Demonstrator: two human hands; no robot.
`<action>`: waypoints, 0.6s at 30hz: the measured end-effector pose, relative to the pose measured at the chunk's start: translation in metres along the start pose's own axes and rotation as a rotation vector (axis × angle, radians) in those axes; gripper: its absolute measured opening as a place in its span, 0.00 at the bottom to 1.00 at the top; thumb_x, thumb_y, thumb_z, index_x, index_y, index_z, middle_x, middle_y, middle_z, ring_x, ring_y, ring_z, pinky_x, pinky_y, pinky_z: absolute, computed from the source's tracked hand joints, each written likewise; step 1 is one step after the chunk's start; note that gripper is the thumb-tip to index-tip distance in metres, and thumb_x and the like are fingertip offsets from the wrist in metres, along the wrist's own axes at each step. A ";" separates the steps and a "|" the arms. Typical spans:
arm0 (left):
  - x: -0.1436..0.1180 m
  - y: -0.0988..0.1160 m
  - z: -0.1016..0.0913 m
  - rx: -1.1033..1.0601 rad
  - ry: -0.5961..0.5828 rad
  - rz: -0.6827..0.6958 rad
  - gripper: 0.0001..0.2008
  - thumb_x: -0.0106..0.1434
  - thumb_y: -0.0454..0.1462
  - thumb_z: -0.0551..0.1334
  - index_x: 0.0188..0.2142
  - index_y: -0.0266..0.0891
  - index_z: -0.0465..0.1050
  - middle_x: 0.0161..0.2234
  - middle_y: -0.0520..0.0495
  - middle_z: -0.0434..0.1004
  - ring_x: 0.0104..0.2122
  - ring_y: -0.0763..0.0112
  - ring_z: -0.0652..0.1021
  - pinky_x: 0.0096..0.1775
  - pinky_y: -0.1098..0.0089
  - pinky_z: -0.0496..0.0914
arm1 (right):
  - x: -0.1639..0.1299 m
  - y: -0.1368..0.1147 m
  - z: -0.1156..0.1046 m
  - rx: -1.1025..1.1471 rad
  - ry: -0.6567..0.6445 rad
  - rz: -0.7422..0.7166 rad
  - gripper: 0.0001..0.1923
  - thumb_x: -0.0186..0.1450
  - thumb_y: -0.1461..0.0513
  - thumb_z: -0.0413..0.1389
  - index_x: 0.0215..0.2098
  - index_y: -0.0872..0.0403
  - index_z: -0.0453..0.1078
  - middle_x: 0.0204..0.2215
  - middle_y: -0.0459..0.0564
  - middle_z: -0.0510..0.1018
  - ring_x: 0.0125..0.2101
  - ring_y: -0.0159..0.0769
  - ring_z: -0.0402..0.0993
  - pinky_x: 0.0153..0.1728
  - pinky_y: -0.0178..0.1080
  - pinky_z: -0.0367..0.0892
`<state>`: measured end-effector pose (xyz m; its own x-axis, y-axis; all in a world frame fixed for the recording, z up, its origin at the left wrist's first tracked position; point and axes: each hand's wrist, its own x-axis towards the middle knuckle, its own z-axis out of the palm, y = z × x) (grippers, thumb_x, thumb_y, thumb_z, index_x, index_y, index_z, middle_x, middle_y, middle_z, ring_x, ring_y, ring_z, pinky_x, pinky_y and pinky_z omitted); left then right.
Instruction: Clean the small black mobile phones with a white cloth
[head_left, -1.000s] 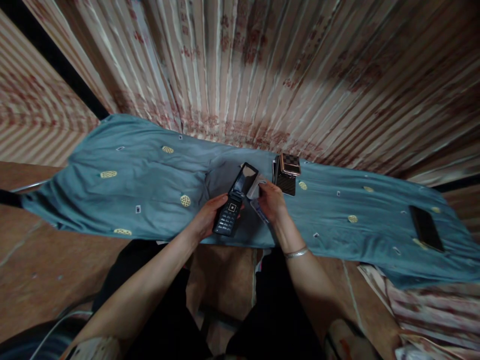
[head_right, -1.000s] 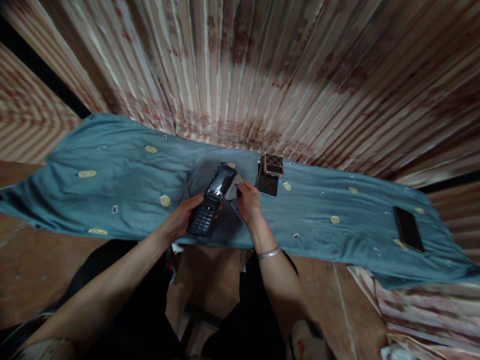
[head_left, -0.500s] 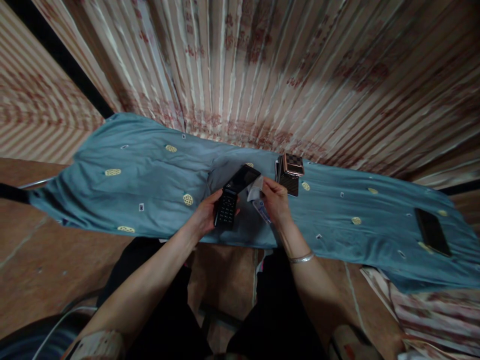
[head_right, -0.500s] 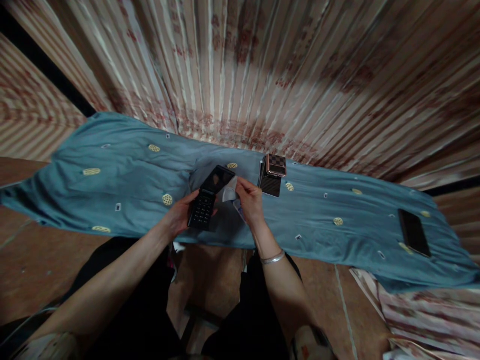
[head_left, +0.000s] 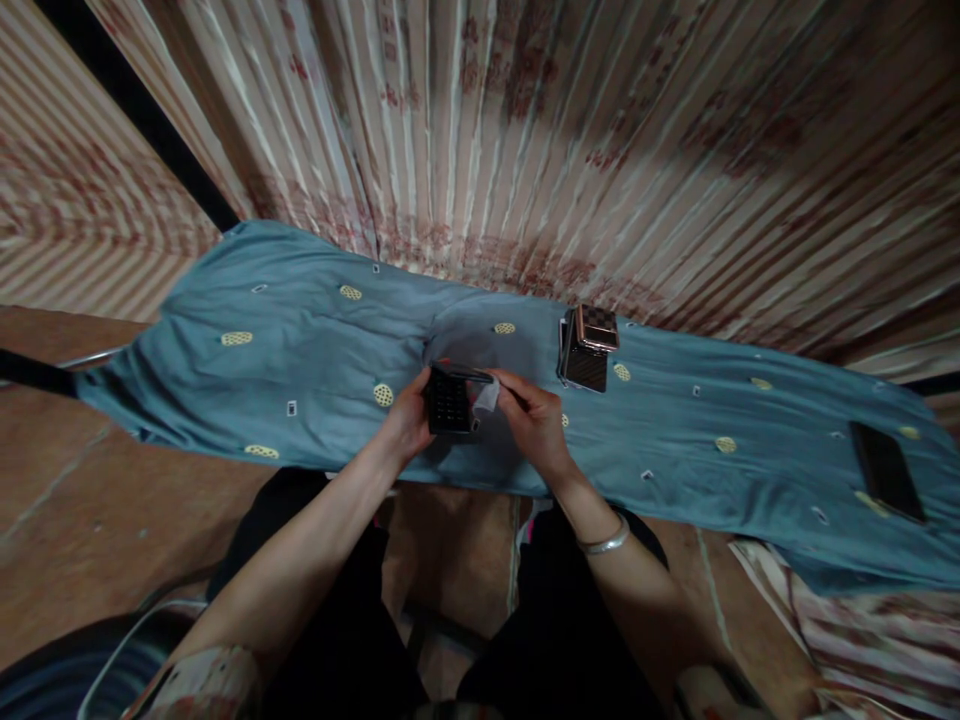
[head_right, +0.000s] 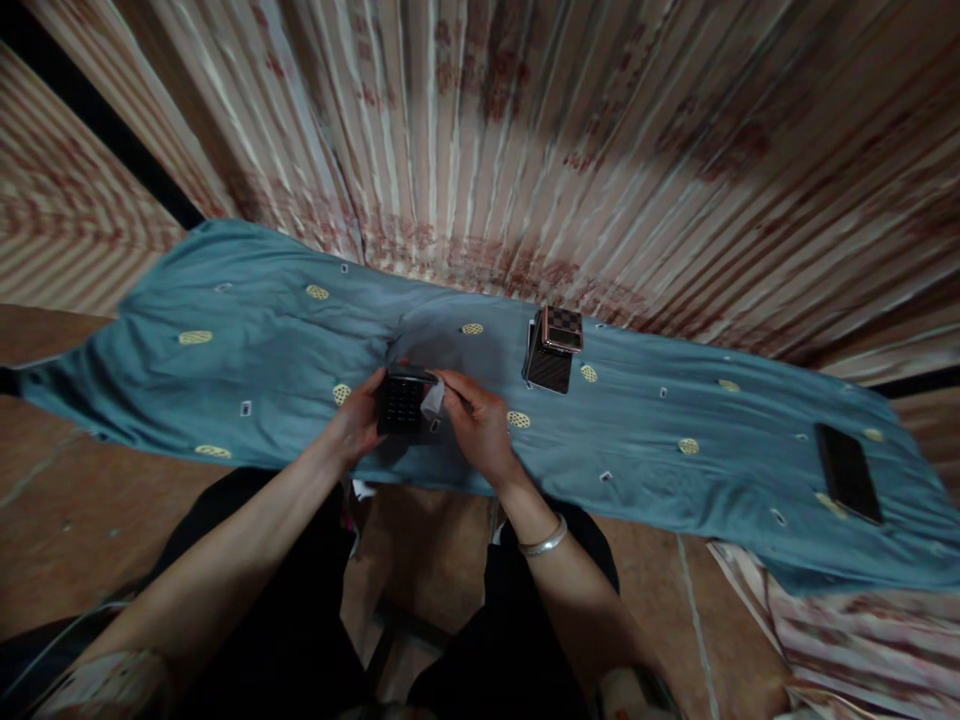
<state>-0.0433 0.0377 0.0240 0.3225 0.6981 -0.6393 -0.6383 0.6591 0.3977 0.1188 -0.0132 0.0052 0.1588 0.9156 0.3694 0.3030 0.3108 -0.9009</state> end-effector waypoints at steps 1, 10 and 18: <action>0.000 0.001 0.001 -0.012 0.003 0.017 0.21 0.77 0.38 0.49 0.63 0.35 0.70 0.35 0.43 0.85 0.26 0.65 0.83 0.36 0.65 0.79 | -0.002 -0.001 0.001 -0.020 -0.019 -0.031 0.15 0.68 0.61 0.56 0.48 0.46 0.83 0.46 0.45 0.87 0.47 0.38 0.83 0.52 0.41 0.76; 0.007 0.001 -0.006 0.029 -0.060 0.041 0.20 0.75 0.38 0.51 0.62 0.37 0.69 0.36 0.44 0.85 0.29 0.66 0.84 0.37 0.66 0.79 | -0.008 -0.007 0.002 -0.121 -0.117 -0.110 0.16 0.72 0.61 0.53 0.51 0.46 0.81 0.49 0.47 0.86 0.48 0.38 0.83 0.52 0.41 0.76; 0.002 -0.010 -0.004 0.100 -0.097 0.037 0.20 0.76 0.39 0.50 0.62 0.38 0.68 0.34 0.44 0.84 0.28 0.65 0.83 0.31 0.67 0.77 | 0.001 -0.003 -0.011 -0.155 0.002 -0.135 0.16 0.73 0.61 0.53 0.52 0.46 0.81 0.47 0.47 0.87 0.48 0.40 0.83 0.52 0.42 0.76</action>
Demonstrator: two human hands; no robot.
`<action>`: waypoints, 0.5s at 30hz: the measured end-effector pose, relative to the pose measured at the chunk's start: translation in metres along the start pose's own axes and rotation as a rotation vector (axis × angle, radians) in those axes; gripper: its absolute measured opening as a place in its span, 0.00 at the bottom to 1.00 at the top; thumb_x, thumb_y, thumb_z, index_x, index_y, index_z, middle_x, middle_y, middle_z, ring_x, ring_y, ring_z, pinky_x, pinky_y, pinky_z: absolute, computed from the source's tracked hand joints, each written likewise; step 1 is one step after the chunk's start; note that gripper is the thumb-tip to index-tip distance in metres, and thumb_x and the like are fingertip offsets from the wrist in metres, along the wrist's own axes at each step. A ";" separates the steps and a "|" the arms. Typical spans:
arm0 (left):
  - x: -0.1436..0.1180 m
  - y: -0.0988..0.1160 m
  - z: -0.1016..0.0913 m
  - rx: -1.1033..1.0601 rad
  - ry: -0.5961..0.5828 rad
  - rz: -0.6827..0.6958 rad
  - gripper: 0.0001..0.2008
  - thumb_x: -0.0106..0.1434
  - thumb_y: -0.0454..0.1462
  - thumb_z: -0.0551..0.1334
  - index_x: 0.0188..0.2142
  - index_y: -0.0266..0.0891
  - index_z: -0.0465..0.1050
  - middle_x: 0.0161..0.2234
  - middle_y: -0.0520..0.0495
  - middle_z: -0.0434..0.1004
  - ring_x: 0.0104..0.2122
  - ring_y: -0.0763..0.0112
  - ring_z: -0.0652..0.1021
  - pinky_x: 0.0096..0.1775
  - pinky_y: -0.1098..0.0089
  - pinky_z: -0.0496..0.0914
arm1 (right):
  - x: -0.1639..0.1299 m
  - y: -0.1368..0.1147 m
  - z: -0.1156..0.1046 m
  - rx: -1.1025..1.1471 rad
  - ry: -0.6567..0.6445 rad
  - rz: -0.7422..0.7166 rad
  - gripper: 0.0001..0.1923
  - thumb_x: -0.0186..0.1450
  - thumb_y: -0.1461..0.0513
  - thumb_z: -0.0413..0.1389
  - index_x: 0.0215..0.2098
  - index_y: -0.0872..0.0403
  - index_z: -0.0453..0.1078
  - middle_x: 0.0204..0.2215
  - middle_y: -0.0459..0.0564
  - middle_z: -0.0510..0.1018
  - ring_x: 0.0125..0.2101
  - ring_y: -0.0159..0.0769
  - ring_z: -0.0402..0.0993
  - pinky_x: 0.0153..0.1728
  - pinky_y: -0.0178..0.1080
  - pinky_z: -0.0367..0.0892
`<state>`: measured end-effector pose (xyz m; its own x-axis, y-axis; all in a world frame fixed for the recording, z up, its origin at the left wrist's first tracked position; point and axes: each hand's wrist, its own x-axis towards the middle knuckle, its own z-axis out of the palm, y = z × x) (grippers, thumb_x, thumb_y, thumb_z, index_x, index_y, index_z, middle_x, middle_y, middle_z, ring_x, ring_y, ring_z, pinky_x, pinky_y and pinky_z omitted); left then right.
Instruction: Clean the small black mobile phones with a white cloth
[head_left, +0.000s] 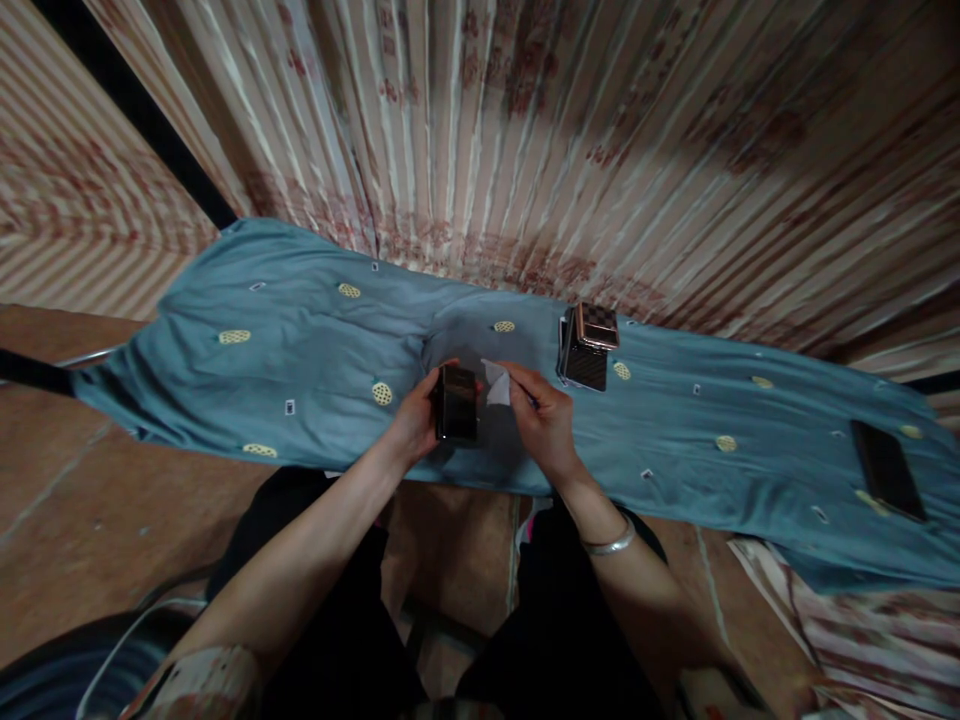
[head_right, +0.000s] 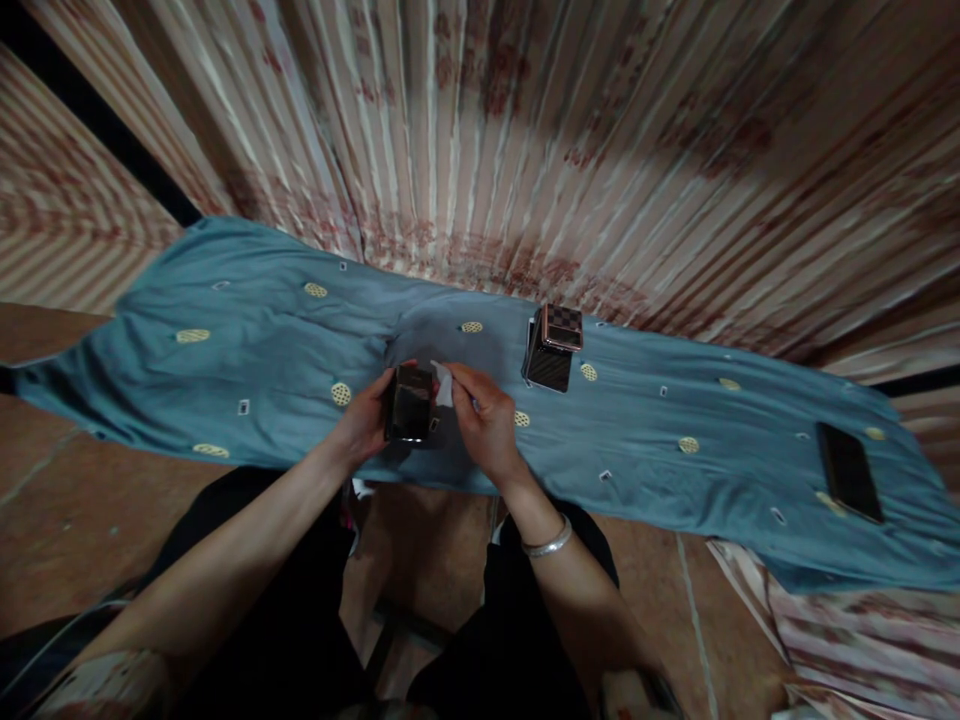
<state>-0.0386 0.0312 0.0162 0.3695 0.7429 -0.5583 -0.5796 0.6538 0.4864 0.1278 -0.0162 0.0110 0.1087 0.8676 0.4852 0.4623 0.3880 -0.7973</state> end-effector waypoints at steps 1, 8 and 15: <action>0.000 -0.002 0.001 0.001 0.021 0.014 0.19 0.76 0.38 0.50 0.61 0.37 0.70 0.32 0.45 0.83 0.27 0.67 0.82 0.30 0.69 0.77 | -0.002 0.000 0.002 -0.043 -0.035 -0.049 0.17 0.74 0.61 0.52 0.53 0.46 0.80 0.48 0.48 0.86 0.49 0.40 0.82 0.54 0.43 0.75; 0.006 -0.008 -0.001 -0.041 -0.004 0.008 0.17 0.74 0.39 0.54 0.56 0.36 0.74 0.32 0.47 0.83 0.24 0.73 0.80 0.26 0.76 0.73 | -0.022 -0.004 0.029 -0.400 -0.386 -0.285 0.21 0.75 0.66 0.51 0.63 0.52 0.72 0.58 0.57 0.80 0.59 0.45 0.74 0.65 0.52 0.68; 0.000 -0.014 0.007 -0.055 0.020 0.020 0.18 0.76 0.38 0.51 0.57 0.33 0.75 0.31 0.48 0.83 0.25 0.75 0.80 0.29 0.76 0.73 | -0.017 0.003 0.030 -0.426 -0.322 -0.256 0.23 0.75 0.67 0.46 0.65 0.55 0.70 0.60 0.58 0.78 0.60 0.45 0.72 0.64 0.51 0.69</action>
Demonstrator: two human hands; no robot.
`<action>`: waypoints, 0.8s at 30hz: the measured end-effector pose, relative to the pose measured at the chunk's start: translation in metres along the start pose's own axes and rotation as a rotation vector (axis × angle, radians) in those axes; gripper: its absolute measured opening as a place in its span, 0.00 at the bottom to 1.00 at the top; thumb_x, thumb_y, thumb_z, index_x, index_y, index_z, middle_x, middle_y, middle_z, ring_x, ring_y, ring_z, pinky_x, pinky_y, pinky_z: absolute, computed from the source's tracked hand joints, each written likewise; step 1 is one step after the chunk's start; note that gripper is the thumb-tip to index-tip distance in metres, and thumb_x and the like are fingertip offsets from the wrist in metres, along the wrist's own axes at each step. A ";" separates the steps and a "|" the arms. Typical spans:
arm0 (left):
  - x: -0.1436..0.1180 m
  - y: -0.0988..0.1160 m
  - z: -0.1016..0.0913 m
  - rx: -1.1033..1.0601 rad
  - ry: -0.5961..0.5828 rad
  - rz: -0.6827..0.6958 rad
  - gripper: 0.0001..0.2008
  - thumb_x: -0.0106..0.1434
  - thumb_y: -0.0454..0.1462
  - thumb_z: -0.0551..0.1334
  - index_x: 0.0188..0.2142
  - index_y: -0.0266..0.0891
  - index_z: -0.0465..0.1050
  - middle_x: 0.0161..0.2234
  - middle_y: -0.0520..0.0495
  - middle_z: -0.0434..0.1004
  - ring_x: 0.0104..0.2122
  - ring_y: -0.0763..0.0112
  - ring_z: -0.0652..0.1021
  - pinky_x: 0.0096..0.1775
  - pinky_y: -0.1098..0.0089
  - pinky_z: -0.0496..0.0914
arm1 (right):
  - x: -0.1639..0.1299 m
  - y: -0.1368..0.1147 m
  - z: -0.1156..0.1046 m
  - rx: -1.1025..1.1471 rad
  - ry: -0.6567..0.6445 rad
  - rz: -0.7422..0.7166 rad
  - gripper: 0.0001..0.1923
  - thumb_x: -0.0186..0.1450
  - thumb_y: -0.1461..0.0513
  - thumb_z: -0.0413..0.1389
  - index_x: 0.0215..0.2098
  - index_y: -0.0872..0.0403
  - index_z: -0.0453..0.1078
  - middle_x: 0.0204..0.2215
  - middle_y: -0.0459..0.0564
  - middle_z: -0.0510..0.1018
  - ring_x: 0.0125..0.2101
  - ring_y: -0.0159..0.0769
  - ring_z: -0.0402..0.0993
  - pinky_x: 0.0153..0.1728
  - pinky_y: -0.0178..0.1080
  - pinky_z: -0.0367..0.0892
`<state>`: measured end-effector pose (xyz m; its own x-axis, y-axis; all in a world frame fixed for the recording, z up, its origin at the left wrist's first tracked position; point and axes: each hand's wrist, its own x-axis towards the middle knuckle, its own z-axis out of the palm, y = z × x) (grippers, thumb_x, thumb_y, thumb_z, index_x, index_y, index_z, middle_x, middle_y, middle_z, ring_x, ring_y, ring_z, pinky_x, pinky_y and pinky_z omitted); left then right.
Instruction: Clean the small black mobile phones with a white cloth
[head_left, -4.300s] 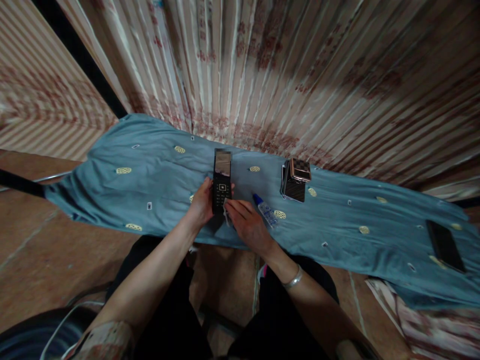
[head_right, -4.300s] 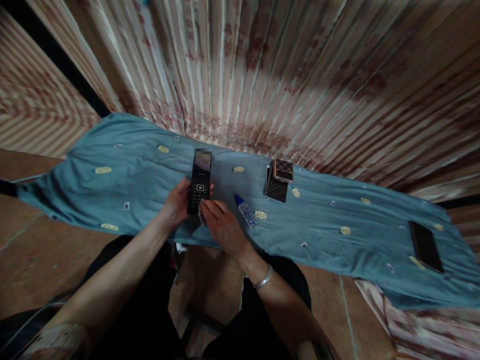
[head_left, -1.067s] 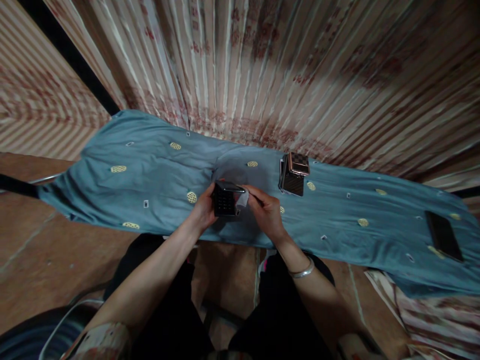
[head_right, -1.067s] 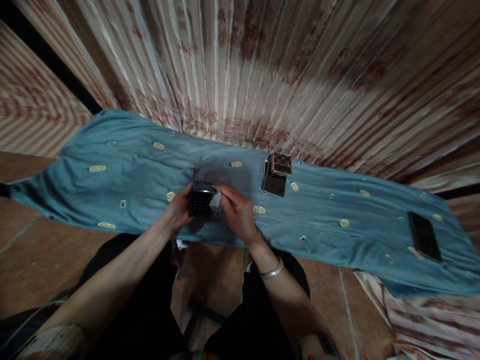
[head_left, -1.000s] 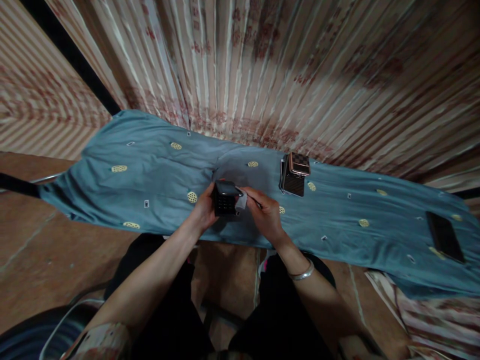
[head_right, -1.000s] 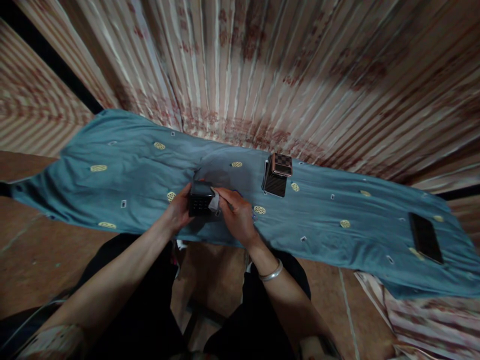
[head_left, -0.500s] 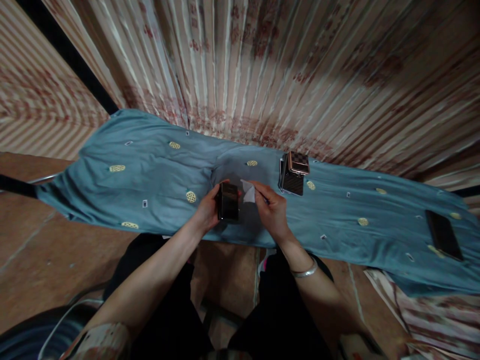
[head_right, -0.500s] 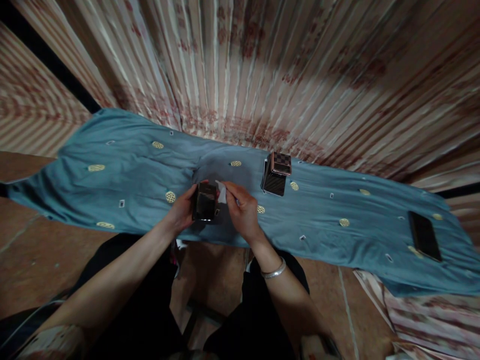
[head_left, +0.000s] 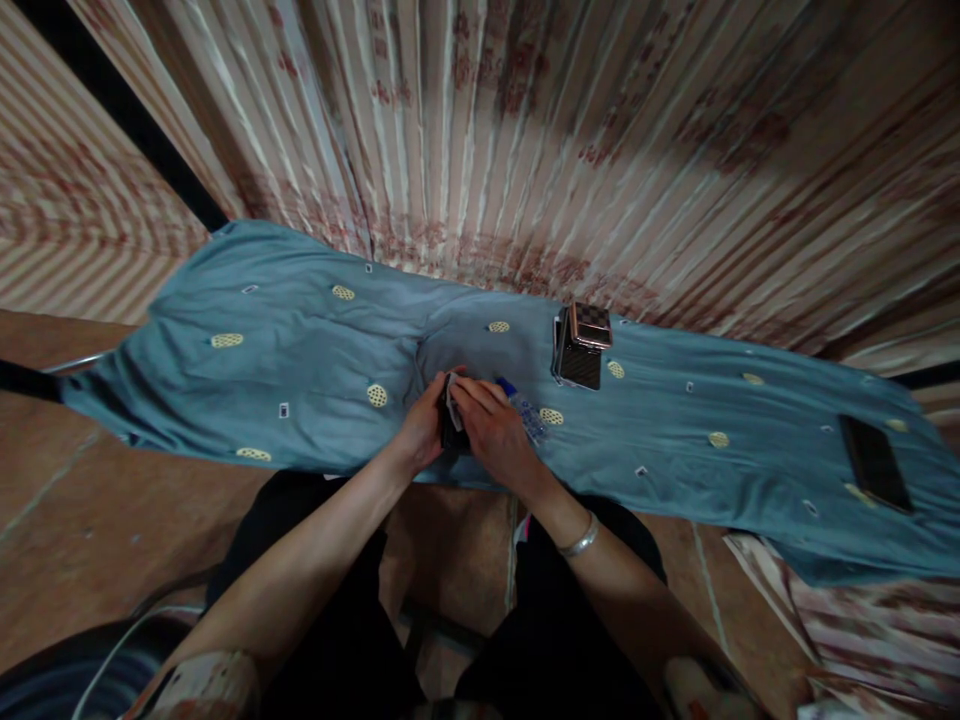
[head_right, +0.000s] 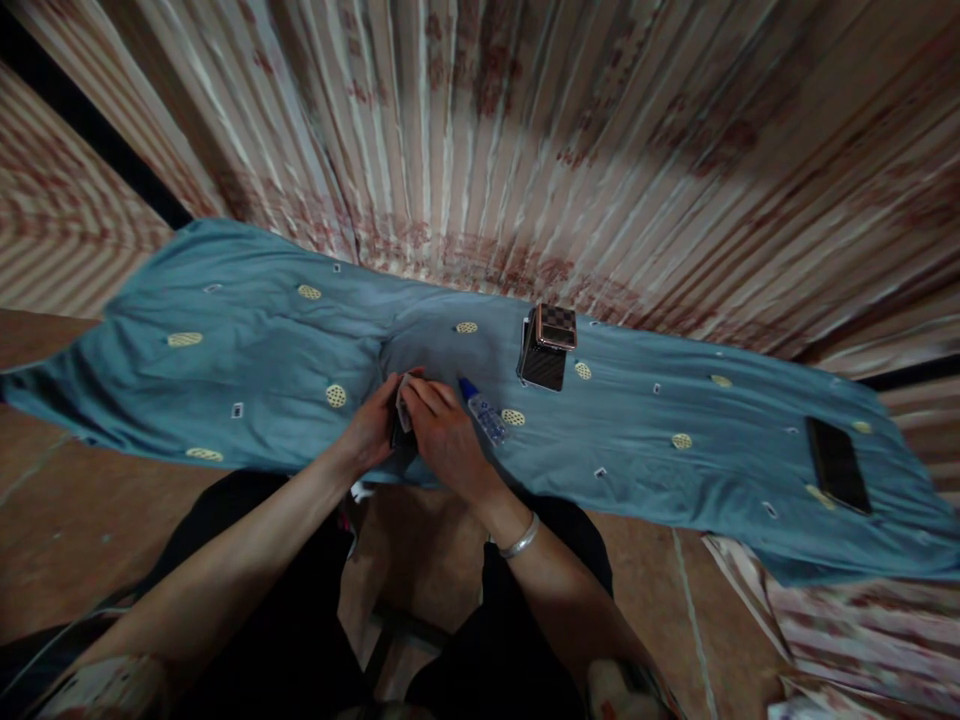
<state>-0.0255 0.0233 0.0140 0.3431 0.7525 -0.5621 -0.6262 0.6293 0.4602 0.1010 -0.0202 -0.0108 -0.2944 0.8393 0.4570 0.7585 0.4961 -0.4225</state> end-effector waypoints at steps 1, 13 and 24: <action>-0.001 -0.001 0.002 0.000 0.007 0.001 0.19 0.77 0.37 0.50 0.57 0.33 0.75 0.32 0.48 0.83 0.27 0.74 0.81 0.31 0.76 0.74 | 0.001 0.002 0.000 -0.002 0.011 0.008 0.23 0.75 0.68 0.46 0.65 0.54 0.70 0.60 0.58 0.78 0.60 0.45 0.72 0.64 0.51 0.69; 0.004 0.002 -0.005 0.108 -0.005 0.123 0.17 0.76 0.39 0.51 0.50 0.36 0.77 0.29 0.50 0.81 0.27 0.74 0.80 0.30 0.76 0.72 | -0.001 -0.007 -0.001 -0.028 -0.018 -0.057 0.22 0.76 0.67 0.46 0.65 0.55 0.70 0.61 0.58 0.77 0.61 0.45 0.71 0.65 0.52 0.69; 0.011 -0.006 -0.008 0.166 -0.038 0.240 0.12 0.70 0.38 0.60 0.45 0.35 0.81 0.43 0.45 0.86 0.48 0.63 0.83 0.53 0.66 0.74 | 0.001 0.008 0.003 -0.046 0.003 0.018 0.28 0.73 0.71 0.44 0.69 0.58 0.65 0.64 0.61 0.74 0.66 0.44 0.67 0.68 0.52 0.65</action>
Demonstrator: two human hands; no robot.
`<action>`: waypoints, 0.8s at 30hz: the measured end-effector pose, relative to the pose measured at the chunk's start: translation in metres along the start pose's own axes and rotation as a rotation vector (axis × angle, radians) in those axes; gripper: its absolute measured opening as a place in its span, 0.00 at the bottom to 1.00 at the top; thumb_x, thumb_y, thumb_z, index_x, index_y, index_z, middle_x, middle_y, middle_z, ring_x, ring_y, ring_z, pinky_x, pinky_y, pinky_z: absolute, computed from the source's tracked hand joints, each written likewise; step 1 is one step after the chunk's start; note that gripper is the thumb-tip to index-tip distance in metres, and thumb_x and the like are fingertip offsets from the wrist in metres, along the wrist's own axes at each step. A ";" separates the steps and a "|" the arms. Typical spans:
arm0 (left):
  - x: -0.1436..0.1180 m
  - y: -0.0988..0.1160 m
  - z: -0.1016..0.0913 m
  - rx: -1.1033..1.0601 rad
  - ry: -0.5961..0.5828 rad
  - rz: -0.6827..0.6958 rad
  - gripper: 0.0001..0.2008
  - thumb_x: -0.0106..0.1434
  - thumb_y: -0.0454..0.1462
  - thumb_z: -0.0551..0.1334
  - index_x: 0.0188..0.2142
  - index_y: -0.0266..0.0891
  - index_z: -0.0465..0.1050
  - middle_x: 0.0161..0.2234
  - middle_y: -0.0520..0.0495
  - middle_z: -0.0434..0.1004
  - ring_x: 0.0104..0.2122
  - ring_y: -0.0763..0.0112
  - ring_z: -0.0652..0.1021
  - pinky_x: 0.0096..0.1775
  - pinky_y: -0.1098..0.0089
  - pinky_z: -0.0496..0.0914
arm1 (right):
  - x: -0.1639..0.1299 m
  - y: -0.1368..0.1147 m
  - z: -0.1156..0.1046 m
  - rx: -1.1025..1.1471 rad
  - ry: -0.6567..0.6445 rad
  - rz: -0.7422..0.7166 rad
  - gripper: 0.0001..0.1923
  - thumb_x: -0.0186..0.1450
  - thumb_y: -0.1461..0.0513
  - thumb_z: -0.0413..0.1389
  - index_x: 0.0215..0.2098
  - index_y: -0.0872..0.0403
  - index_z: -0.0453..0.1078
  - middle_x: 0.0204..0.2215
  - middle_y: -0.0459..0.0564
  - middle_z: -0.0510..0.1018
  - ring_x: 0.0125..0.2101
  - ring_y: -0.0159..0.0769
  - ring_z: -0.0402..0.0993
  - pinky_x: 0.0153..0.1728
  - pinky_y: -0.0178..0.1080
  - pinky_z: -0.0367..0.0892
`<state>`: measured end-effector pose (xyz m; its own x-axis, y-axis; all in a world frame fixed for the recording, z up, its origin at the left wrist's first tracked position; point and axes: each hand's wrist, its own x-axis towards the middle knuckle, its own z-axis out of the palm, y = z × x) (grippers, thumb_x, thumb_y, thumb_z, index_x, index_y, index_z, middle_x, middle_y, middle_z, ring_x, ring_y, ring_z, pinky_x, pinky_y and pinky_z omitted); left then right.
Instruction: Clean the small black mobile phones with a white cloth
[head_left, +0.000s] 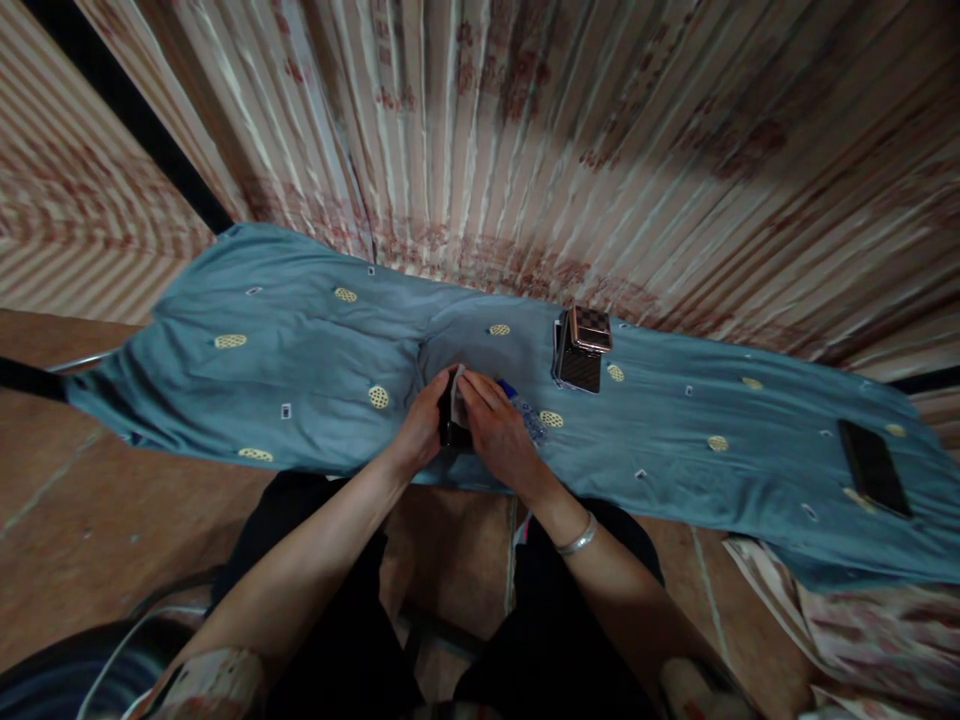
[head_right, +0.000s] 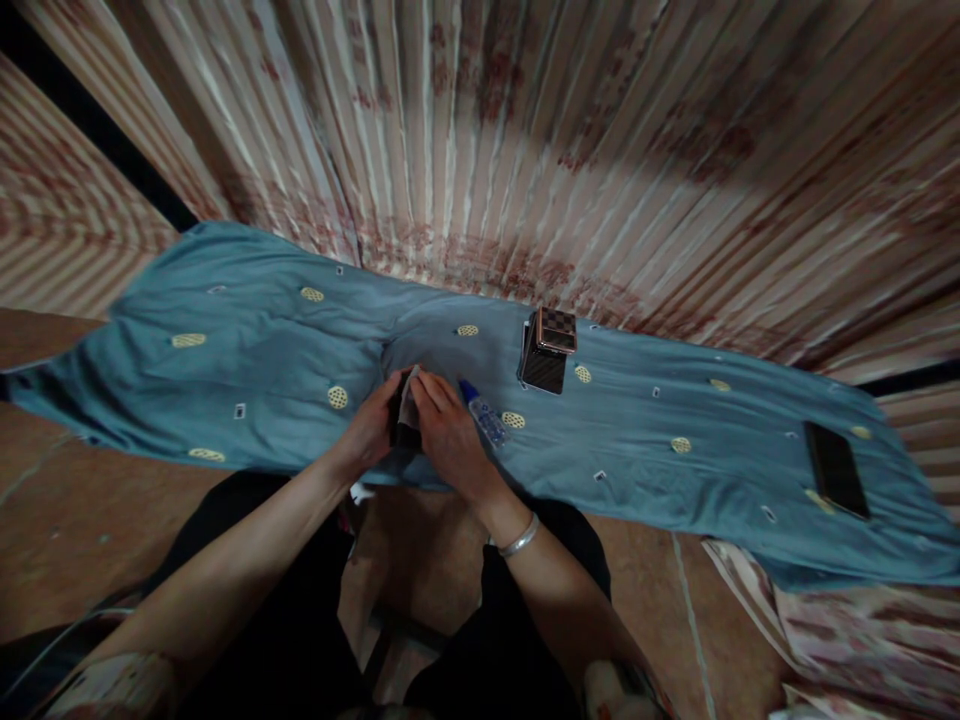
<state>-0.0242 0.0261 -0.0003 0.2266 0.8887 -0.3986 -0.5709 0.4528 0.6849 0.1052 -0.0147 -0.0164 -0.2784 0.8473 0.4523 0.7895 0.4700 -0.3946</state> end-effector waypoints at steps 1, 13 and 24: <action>0.000 0.002 0.000 -0.002 0.000 -0.012 0.12 0.71 0.38 0.60 0.45 0.36 0.80 0.42 0.45 0.86 0.46 0.63 0.83 0.51 0.65 0.75 | 0.000 0.001 0.001 -0.010 0.006 0.010 0.27 0.73 0.71 0.44 0.68 0.59 0.66 0.63 0.61 0.75 0.66 0.44 0.68 0.68 0.52 0.66; 0.005 0.007 -0.003 -0.025 -0.005 -0.056 0.19 0.74 0.48 0.56 0.51 0.38 0.77 0.34 0.47 0.84 0.30 0.69 0.82 0.31 0.72 0.73 | -0.003 -0.011 -0.002 -0.007 -0.014 -0.054 0.28 0.73 0.71 0.46 0.70 0.59 0.63 0.64 0.62 0.73 0.67 0.46 0.66 0.67 0.55 0.67; 0.006 -0.018 -0.002 0.182 0.027 0.166 0.21 0.63 0.53 0.66 0.40 0.37 0.82 0.43 0.42 0.86 0.55 0.57 0.80 0.59 0.62 0.70 | -0.002 -0.004 -0.006 -0.091 -0.008 -0.041 0.29 0.72 0.72 0.47 0.71 0.57 0.62 0.66 0.63 0.71 0.68 0.47 0.64 0.69 0.54 0.64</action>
<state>-0.0141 0.0234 -0.0164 0.1192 0.9510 -0.2853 -0.4462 0.3080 0.8403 0.1061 -0.0203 -0.0107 -0.3158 0.8299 0.4599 0.8236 0.4805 -0.3014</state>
